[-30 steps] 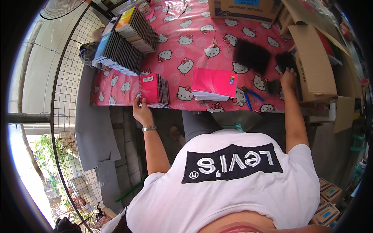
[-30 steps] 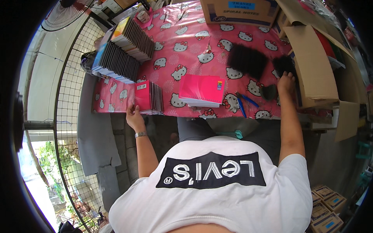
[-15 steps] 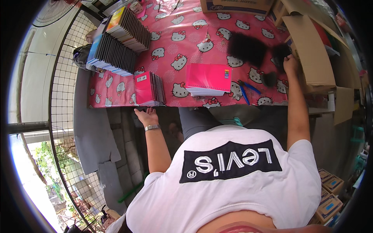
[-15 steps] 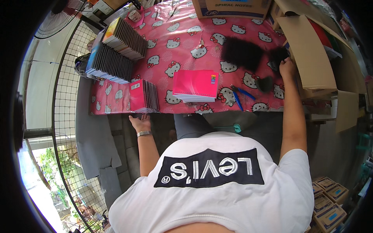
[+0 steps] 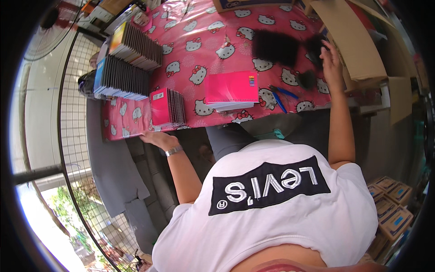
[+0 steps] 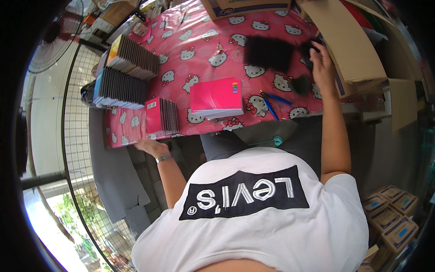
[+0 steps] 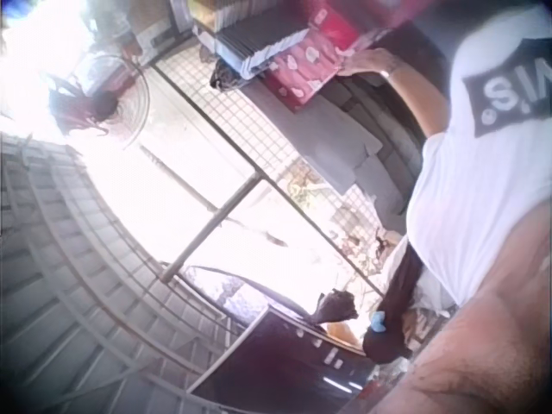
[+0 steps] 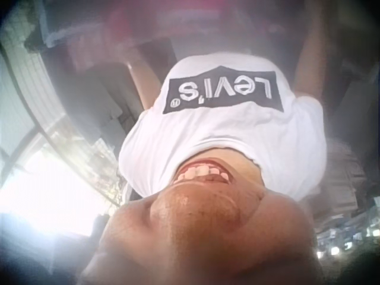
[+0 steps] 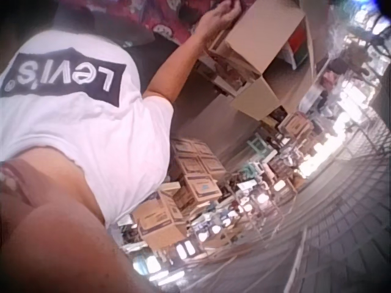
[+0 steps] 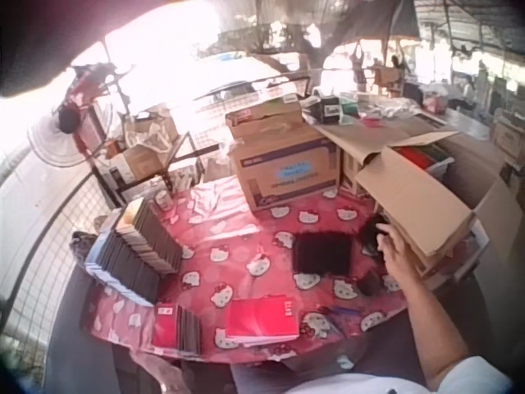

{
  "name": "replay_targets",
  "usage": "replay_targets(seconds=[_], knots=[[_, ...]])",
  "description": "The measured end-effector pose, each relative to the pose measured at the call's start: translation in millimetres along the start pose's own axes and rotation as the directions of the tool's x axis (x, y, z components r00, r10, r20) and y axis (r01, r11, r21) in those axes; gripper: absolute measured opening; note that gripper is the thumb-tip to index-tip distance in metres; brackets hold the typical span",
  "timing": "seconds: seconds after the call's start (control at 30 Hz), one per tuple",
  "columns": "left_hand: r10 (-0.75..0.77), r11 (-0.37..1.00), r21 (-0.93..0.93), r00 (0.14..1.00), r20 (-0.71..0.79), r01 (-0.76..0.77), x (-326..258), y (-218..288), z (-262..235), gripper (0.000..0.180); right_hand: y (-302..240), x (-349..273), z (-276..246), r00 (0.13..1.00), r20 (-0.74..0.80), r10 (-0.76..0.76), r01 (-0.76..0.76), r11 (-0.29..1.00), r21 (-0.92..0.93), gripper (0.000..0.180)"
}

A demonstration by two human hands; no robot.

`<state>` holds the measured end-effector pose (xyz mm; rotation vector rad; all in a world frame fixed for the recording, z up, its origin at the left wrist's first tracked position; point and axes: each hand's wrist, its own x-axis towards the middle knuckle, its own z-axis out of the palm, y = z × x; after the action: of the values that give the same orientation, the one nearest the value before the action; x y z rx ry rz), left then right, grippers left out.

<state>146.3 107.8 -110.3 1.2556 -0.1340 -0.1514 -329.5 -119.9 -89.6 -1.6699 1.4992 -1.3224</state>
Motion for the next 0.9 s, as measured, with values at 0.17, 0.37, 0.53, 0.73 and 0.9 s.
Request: replay_targets(seconds=[0.17,0.37,0.53,0.73,0.9], knots=[[0.313,0.324,-0.251,-0.147,0.938,-0.912,-113,67,104,0.037,-47,-28,27,0.975,0.221,-0.026,-0.038,0.959,0.280,0.024],[-0.048,0.289,-0.418,-0.449,0.892,-0.861,-124,48,122,0.034,-82,-51,47,0.904,0.325,-0.279,0.174,0.933,0.315,0.037],[-0.015,0.452,-0.318,-0.364,0.931,-0.833,-115,73,153,0.028,-104,-65,45,0.827,0.371,-0.422,0.334,0.901,0.278,0.034],[0.182,0.284,-0.255,-0.209,0.961,-0.924,-132,52,166,0.025,-112,-60,60,0.851,0.270,-0.450,0.407,0.891,0.204,0.033],[0.299,0.236,-0.189,-0.114,0.947,-0.953,-140,35,166,0.017,-123,-59,62,0.782,0.265,-0.564,0.554,0.824,0.120,0.026]])
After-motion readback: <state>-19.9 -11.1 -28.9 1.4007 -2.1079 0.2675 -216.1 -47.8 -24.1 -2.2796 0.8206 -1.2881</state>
